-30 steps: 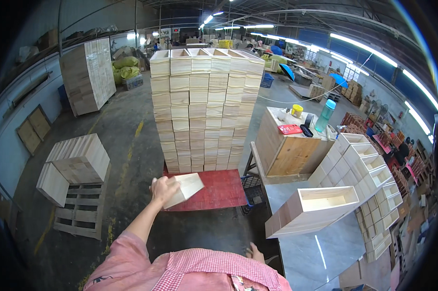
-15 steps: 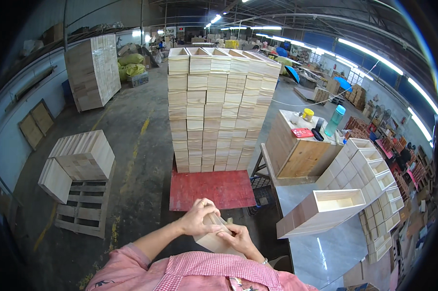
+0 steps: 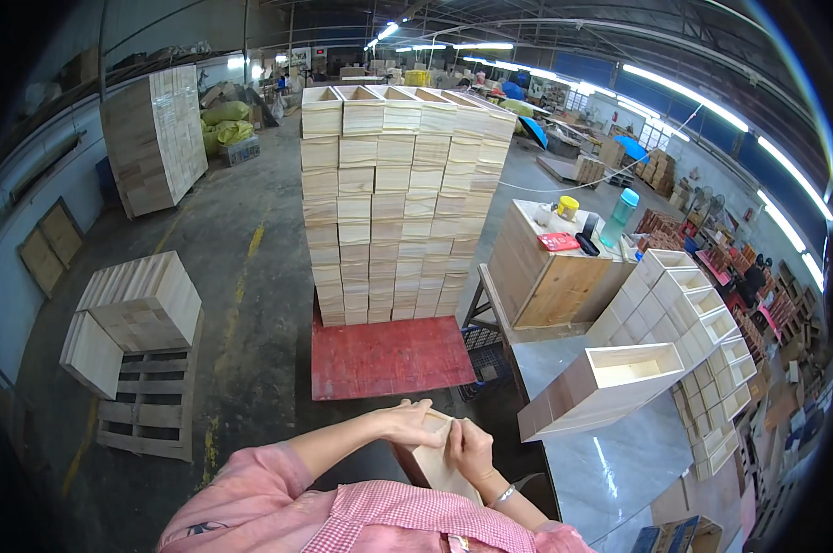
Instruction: The person wraps rubber bands around small wooden boxes and stacks long wooden boxes onto a table by hand.
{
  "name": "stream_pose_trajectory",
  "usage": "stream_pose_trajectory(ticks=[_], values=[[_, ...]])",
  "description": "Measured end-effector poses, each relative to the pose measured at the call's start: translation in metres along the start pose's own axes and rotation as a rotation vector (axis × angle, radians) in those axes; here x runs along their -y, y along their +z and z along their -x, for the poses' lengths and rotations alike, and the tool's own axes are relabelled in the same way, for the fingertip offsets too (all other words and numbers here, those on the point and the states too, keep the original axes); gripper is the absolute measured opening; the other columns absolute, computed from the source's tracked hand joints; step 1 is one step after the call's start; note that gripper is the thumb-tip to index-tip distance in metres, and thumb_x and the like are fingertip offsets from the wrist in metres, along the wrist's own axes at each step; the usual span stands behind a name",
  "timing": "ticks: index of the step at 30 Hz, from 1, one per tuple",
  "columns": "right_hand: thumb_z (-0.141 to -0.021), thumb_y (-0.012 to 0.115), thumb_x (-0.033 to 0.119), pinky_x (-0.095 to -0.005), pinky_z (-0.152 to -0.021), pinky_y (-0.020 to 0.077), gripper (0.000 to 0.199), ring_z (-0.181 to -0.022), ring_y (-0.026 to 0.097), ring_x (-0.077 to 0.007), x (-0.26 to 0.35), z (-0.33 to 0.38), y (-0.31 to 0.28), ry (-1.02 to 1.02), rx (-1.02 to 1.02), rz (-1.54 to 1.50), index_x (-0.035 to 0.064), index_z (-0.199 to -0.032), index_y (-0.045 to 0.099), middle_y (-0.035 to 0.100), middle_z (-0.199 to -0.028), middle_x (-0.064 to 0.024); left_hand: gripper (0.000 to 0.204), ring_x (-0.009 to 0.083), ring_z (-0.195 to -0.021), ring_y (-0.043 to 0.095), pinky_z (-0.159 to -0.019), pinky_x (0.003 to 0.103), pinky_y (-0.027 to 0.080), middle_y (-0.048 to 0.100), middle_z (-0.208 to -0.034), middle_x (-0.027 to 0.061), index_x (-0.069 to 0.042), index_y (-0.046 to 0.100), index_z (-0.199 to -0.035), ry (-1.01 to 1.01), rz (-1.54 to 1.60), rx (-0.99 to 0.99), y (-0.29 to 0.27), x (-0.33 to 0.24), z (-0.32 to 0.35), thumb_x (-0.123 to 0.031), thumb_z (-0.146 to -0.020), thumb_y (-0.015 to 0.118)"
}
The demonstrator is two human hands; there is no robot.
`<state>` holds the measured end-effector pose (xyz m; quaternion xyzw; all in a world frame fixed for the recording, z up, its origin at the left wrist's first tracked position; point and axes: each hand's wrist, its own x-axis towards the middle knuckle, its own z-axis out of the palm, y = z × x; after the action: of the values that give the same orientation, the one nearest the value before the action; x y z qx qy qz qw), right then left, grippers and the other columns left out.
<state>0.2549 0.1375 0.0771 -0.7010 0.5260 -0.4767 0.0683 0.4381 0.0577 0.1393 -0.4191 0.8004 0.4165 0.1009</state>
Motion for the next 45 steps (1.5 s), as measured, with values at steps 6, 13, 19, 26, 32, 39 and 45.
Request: stream_pose_trajectory(ticks=[6,13,19,26,32,39,45], values=[[-0.093,0.061,0.025,-0.0419,-0.058,0.0501,0.036,-0.058,0.066,-0.0312,-0.063,0.009,-0.039,0.526,0.016,0.157,-0.0031,-0.071,0.067,0.064,-0.061,-0.0197,0.117,0.0486,-0.124,0.046,-0.106,0.047,0.039,0.043,-0.132,0.0396,0.008,0.017,-0.152,0.342,-0.126,-0.106,0.015,-0.028,0.009,-0.051,-0.067,0.071],[-0.089,0.058,0.025,-0.0525,-0.075,0.0506,0.033,-0.082,0.065,-0.0479,-0.165,0.154,-0.126,0.981,0.026,0.437,-0.0053,-0.079,0.069,0.065,-0.081,-0.0298,0.105,0.0423,-0.122,0.049,-0.103,0.046,0.042,0.048,-0.13,0.031,0.0,0.032,-0.149,0.561,-0.144,-0.067,-0.045,-0.036,0.047,-0.039,-0.063,0.079],[-0.09,0.054,0.022,-0.0524,-0.085,0.0498,0.029,-0.097,0.063,-0.0466,-0.121,0.189,-0.154,1.107,0.132,0.33,-0.0039,-0.1,0.063,0.065,-0.102,-0.0304,0.09,0.0272,-0.123,0.05,-0.107,0.038,0.037,0.053,-0.129,0.0142,0.001,0.048,-0.134,0.357,0.338,-0.415,-0.054,0.073,0.031,-0.036,-0.061,0.087],[-0.086,0.058,0.019,-0.052,-0.077,0.0526,0.023,-0.088,0.067,-0.044,-0.106,0.282,-0.32,1.35,-0.177,0.666,0.0012,-0.091,0.071,0.068,-0.09,-0.0278,0.065,0.0275,-0.123,0.051,-0.106,0.04,0.039,0.051,-0.134,0.0141,-0.002,0.039,-0.142,0.325,0.779,-0.654,-0.087,0.117,0.038,-0.02,-0.085,0.066],[-0.098,0.046,0.017,-0.0523,-0.079,0.0467,0.027,-0.092,0.06,-0.0464,-0.093,0.299,-0.56,0.919,-0.726,1.222,-0.0033,-0.096,0.062,0.064,-0.096,-0.0283,0.062,0.0283,-0.125,0.051,-0.107,0.041,0.04,0.053,-0.134,0.0152,-0.002,0.042,-0.142,0.579,1.039,-0.922,-0.111,0.081,0.045,-0.026,-0.089,0.065],[-0.088,0.057,0.028,-0.0538,-0.081,0.0512,0.042,-0.095,0.065,-0.0476,-0.17,0.452,-0.723,1.564,-0.433,1.331,-0.0003,-0.118,0.063,0.066,-0.102,-0.0316,0.061,0.0243,-0.126,0.05,-0.109,0.042,0.04,0.052,-0.136,0.0112,-0.004,0.043,-0.137,0.871,0.855,-0.966,-0.076,-0.095,-0.069,-0.031,-0.088,0.069],[-0.09,0.057,0.027,-0.0493,-0.095,0.0482,0.041,-0.11,0.062,-0.042,-0.205,0.373,-0.711,1.624,-0.475,1.313,-0.0009,-0.119,0.063,0.065,-0.118,-0.0243,0.095,0.0262,-0.122,0.047,-0.104,0.04,0.04,0.042,-0.128,0.0104,-0.012,0.033,-0.139,0.9,0.674,-0.928,-0.015,-0.266,-0.154,-0.035,-0.063,0.083]])
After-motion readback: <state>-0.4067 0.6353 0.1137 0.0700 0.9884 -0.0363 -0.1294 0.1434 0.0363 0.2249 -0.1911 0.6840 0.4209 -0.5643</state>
